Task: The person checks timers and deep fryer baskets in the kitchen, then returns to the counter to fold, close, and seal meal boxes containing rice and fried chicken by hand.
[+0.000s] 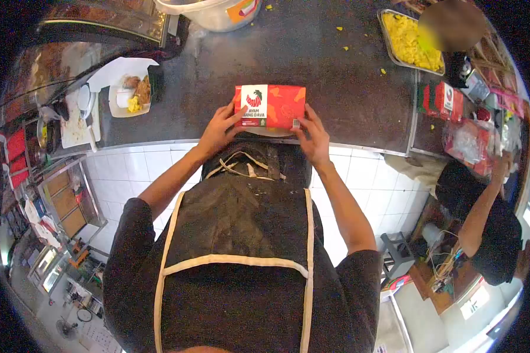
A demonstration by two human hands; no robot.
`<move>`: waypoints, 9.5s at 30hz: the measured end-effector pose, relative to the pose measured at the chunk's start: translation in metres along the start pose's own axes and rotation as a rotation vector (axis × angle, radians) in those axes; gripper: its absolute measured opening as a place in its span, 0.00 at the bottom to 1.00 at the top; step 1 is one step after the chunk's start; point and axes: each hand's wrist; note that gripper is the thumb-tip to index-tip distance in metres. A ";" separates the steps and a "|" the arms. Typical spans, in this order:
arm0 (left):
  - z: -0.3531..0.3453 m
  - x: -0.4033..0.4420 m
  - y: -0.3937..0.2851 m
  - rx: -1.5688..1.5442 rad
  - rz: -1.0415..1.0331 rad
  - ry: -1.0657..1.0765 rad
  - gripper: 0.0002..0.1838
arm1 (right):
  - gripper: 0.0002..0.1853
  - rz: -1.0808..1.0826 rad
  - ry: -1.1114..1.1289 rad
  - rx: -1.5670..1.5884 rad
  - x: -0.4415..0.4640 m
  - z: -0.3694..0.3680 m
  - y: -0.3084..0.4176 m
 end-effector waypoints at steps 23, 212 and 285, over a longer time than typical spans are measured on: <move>0.037 0.101 0.013 0.118 -0.394 0.362 0.31 | 0.11 0.144 0.054 -0.280 0.031 0.048 -0.010; 0.128 -0.131 0.170 0.168 0.295 -0.478 0.16 | 0.26 -0.139 0.199 0.150 0.101 -0.242 0.085; 0.065 0.072 0.065 -0.484 0.187 -0.755 0.22 | 0.20 0.218 -0.699 0.134 0.110 -0.139 0.111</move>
Point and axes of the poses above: each hand's wrist, its own x-axis towards the middle knuckle, its own z-axis out of the back of the hand, y = z × x, and after that the axes turned 2 degrees about y, right-handed
